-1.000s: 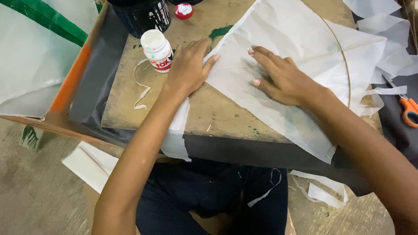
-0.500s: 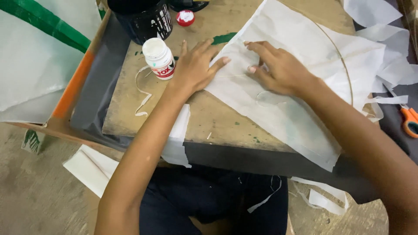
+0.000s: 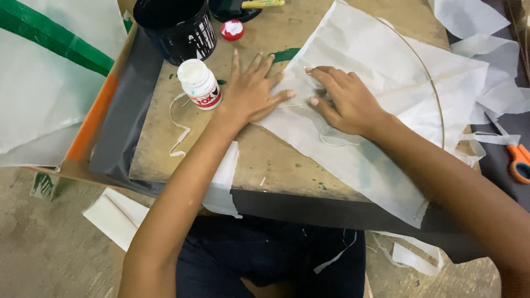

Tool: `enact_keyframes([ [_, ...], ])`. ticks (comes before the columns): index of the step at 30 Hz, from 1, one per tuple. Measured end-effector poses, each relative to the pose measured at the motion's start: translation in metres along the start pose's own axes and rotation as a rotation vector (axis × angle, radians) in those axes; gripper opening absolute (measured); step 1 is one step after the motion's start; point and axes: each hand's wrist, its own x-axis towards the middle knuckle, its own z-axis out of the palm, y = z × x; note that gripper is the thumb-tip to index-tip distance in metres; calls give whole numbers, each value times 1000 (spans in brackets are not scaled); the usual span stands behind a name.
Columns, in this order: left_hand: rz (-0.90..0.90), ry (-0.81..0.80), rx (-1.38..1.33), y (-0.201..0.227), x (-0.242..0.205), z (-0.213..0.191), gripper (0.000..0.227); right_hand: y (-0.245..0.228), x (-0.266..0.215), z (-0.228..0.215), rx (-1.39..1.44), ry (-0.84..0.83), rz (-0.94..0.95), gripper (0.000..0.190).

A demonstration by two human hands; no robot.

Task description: Trimming the edges of a kite covering with scissors and gluing them to the frame.

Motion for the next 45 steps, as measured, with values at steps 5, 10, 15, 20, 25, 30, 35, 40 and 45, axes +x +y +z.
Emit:
enact_keyframes([
  [5,-105,169,-172,14,1,-27,71,1,3,-3,9,-28,23,49],
  [10,-67,114,-124,14,2,-28,64,1,15,-14,138,-48,77,45],
  [15,-95,-242,-81,15,2,-28,69,13,26,-13,318,-134,236,47],
  [20,-131,-143,-195,12,10,-26,69,19,32,-2,605,-199,304,64],
  [25,-107,157,-312,8,13,-25,43,19,34,7,705,-227,332,69],
  [30,-73,-201,-79,4,14,-5,75,20,33,8,691,-203,395,69],
  [35,-5,-40,-45,-1,11,-1,70,15,28,7,737,-200,406,68],
  [40,-136,6,-288,9,6,-27,59,14,27,8,714,-222,412,69],
  [45,-40,225,-219,13,-6,-35,49,15,29,8,660,-236,391,65],
])
